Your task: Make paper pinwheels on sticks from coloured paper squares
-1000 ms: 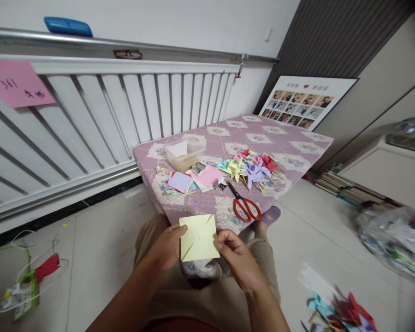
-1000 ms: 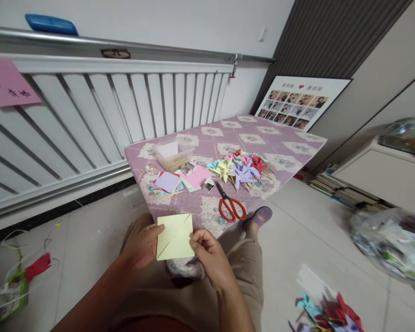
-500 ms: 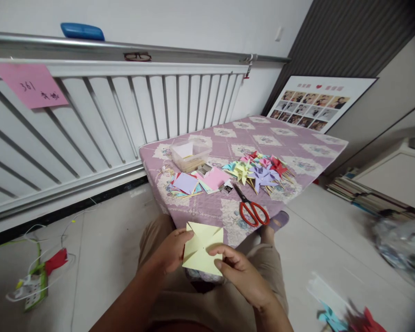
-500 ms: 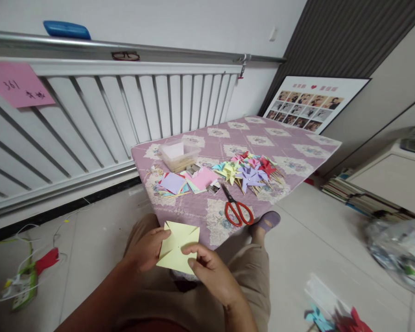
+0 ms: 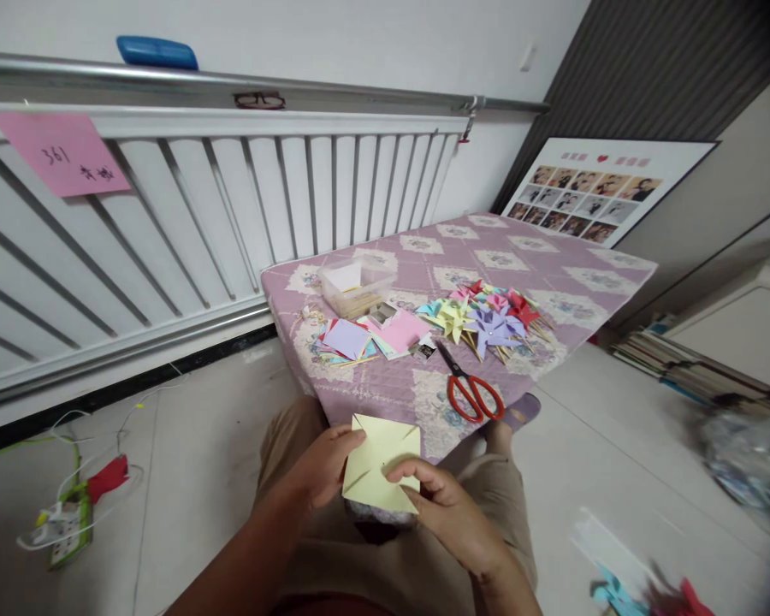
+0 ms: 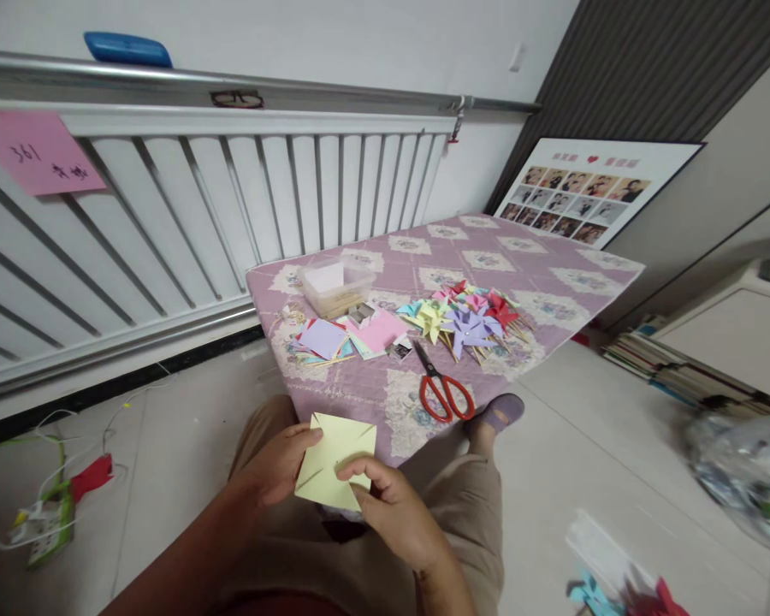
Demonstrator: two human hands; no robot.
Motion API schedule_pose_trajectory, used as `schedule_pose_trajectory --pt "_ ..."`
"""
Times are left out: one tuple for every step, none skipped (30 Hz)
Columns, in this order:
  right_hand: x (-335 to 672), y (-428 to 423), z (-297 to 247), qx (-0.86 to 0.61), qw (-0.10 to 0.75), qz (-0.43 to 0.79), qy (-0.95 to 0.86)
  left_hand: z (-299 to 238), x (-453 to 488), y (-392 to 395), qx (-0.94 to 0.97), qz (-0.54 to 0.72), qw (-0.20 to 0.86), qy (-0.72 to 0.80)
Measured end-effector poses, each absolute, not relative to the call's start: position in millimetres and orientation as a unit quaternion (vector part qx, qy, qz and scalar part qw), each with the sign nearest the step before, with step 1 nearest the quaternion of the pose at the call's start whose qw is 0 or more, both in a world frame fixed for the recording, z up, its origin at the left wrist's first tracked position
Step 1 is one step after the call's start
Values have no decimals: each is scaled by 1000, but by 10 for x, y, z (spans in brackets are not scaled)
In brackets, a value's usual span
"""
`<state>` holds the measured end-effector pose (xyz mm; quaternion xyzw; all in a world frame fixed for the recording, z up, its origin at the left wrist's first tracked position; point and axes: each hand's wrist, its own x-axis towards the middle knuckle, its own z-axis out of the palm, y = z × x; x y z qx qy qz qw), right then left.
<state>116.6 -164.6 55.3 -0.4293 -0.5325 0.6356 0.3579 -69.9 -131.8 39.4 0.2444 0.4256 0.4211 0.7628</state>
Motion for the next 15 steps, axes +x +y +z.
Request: schedule_pose_trajectory --pt "1170 -1645 549 -430 361 636 -530 419 -691 -1326 248 417 767 420" --pt "1175 -1644 548 -431 363 636 -527 447 -681 -1335 256 410 772 412" --pt "1180 -1642 550 -433 365 634 -527 474 -670 -1345 266 403 778 402" --pt "1182 -1641 555 -436 366 629 -530 497 -659 -1358 277 398 782 391" --pt "1182 -1639 564 -438 366 623 -535 513 -647 -1371 290 390 785 385" --pt "1180 -1637 576 -440 365 616 -542 523 -636 -1384 305 378 784 387" --pt "1175 -1635 589 -442 363 609 -550 527 -626 -1397 320 366 780 394" --pt "1169 -1633 603 -442 360 604 -557 528 -617 -1409 334 356 774 403" --pt "1163 -1632 617 -441 358 601 -562 527 -609 -1420 347 350 767 409" --pt "1157 -1631 630 -440 356 599 -566 528 -603 -1428 356 349 761 415" --pt "1154 -1630 640 -439 355 599 -568 531 -599 -1435 362 352 755 417" --pt "1153 -1631 648 -436 355 599 -570 538 -595 -1439 366 357 752 416" --pt "1153 -1632 652 -435 354 599 -572 548 -592 -1443 369 363 749 414" --pt "1156 -1635 651 -434 354 598 -573 561 -589 -1445 374 367 746 412" --pt "1159 -1639 646 -434 355 597 -574 575 -586 -1447 380 370 741 412"
